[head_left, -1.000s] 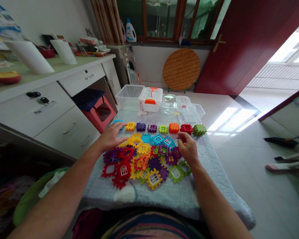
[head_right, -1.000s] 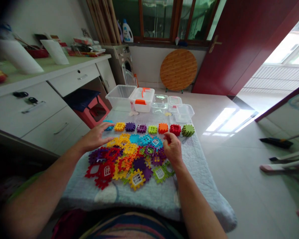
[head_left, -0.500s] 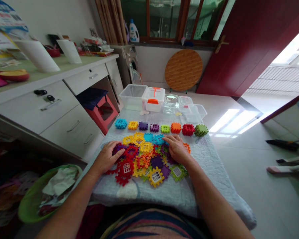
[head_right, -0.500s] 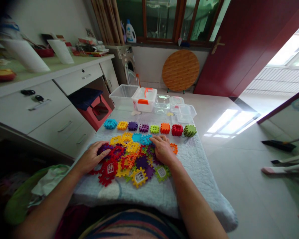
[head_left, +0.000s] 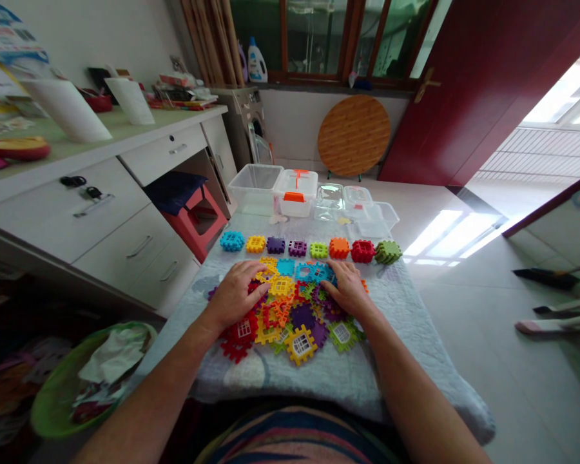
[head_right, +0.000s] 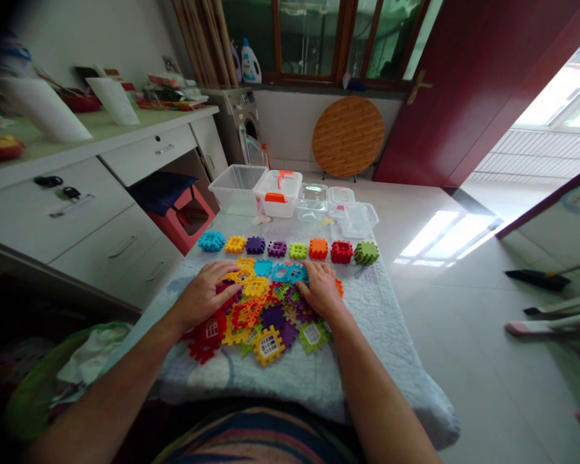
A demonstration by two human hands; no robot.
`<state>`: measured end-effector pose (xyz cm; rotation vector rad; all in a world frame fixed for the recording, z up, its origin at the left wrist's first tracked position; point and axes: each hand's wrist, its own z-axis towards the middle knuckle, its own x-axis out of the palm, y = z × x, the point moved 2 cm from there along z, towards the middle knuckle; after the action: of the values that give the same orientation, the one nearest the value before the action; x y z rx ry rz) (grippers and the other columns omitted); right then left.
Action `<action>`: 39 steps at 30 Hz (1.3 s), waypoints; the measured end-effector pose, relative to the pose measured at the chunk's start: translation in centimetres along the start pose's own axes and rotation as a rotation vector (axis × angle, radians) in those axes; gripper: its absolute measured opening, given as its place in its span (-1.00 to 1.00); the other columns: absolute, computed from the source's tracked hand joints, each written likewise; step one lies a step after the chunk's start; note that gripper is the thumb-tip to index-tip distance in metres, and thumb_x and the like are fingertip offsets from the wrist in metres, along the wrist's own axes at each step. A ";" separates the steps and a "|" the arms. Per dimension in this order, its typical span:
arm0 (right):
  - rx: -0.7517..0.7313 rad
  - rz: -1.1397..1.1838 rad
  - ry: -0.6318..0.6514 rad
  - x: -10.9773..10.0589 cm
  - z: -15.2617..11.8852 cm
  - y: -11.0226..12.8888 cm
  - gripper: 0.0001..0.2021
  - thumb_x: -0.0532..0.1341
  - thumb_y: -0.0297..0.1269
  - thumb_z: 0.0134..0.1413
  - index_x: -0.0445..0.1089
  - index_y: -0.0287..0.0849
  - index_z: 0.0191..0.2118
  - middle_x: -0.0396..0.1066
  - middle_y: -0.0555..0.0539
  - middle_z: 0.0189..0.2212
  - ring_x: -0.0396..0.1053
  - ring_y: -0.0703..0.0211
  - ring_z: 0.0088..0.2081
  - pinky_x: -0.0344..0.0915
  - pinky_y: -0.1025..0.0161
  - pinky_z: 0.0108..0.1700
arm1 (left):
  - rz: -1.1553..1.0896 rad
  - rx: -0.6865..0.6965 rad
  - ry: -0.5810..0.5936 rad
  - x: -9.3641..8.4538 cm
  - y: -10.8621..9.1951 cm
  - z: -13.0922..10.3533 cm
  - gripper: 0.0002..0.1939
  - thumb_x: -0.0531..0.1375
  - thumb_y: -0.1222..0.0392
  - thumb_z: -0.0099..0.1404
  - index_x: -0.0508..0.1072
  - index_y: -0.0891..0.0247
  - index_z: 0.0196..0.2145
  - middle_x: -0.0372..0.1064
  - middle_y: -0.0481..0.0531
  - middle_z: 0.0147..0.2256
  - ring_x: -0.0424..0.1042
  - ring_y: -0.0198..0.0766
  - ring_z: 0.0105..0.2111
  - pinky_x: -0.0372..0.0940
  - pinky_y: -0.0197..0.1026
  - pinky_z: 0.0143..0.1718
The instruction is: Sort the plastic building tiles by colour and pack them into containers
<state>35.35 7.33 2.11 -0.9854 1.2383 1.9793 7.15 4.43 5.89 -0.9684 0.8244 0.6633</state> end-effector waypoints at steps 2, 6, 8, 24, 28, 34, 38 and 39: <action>-0.007 -0.011 0.013 0.2 0.1 0.1 -0.55 0.24 -0.24 0.09 0.31 -0.14 0.12 0.40 -0.21 0.01 0.21 -0.15 0.06 0.16 -0.08 0.08 | -0.030 0.063 0.053 0.7 -1.7 0.9 -0.70 0.16 0.09 0.28 0.44 0.25 -0.08 0.43 0.16 -0.05 0.37 -0.03 0.00 0.26 0.08 0.10; -0.039 0.024 -0.042 -0.2 0.1 0.4 -0.62 0.25 -0.35 0.03 0.35 -0.13 0.02 0.36 -0.19 -0.01 0.21 -0.10 0.04 0.18 -0.02 0.07 | -0.087 0.111 0.127 1.9 -4.2 2.4 -0.70 0.20 0.16 0.25 0.44 0.28 -0.07 0.44 0.18 -0.06 0.38 -0.04 -0.01 0.26 0.06 0.09; -0.050 0.081 -0.068 -0.6 0.0 0.7 -0.74 0.21 -0.41 0.03 0.37 -0.14 -0.10 0.36 -0.17 -0.09 0.26 -0.04 -0.02 0.23 0.05 0.02 | -0.133 0.103 0.147 2.2 -5.1 3.1 -0.68 0.21 0.16 0.25 0.43 0.27 -0.04 0.43 0.17 -0.04 0.38 -0.06 0.00 0.26 0.03 0.10; -0.061 0.515 -0.008 -1.2 -0.8 2.4 -0.75 0.08 -0.49 -0.03 0.34 -0.13 -0.20 0.38 -0.02 -0.31 0.36 0.26 -0.39 0.30 0.30 -0.31 | -0.329 -0.102 0.335 3.8 -5.9 4.4 -0.58 0.22 -0.03 0.23 0.44 0.24 -0.02 0.51 0.11 -0.12 0.49 -0.12 -0.17 0.36 -0.12 -0.12; 0.021 0.308 -0.214 -1.8 -0.6 -0.1 -0.81 0.07 -0.48 -0.01 0.38 -0.15 -0.31 0.41 -0.05 -0.39 0.34 0.17 -0.35 0.28 0.23 -0.25 | -0.159 -0.022 0.295 3.4 -7.1 3.9 -0.50 0.23 -0.13 0.23 0.45 0.24 0.01 0.47 0.17 -0.02 0.42 -0.02 -0.03 0.29 -0.01 0.02; 0.114 -0.052 -0.162 -1.1 -0.5 -1.7 -0.82 0.20 -0.25 0.09 0.44 -0.16 -0.20 0.47 -0.16 -0.24 0.30 -0.03 -0.17 0.19 0.06 -0.06 | -0.063 0.231 0.400 4.0 -8.6 3.6 -0.37 0.37 0.08 0.07 0.37 0.24 0.09 0.36 0.19 0.11 0.28 0.06 0.12 0.17 0.09 0.18; 0.145 -0.133 -0.067 -0.3 -0.5 -1.5 -0.63 0.30 -0.11 0.00 0.42 -0.16 -0.08 0.46 -0.18 -0.18 0.28 -0.08 -0.13 0.18 0.02 -0.05 | -0.076 0.304 0.493 4.4 -8.1 3.7 -0.43 0.27 0.32 0.07 0.38 0.24 0.07 0.37 0.17 0.09 0.26 0.01 0.15 0.14 0.06 0.22; 0.144 -0.129 -0.062 -0.2 -0.4 -1.4 -0.60 0.30 -0.14 -0.01 0.41 -0.17 -0.05 0.44 -0.19 -0.15 0.28 -0.09 -0.12 0.18 0.01 -0.05 | -0.082 0.314 0.501 4.5 -7.9 3.8 -0.44 0.26 0.35 0.06 0.39 0.24 0.07 0.38 0.17 0.08 0.27 0.00 0.15 0.14 0.05 0.22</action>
<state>36.72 7.51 1.48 -0.9033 1.2329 1.7825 16.91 5.07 6.79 -0.8835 1.2792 0.2042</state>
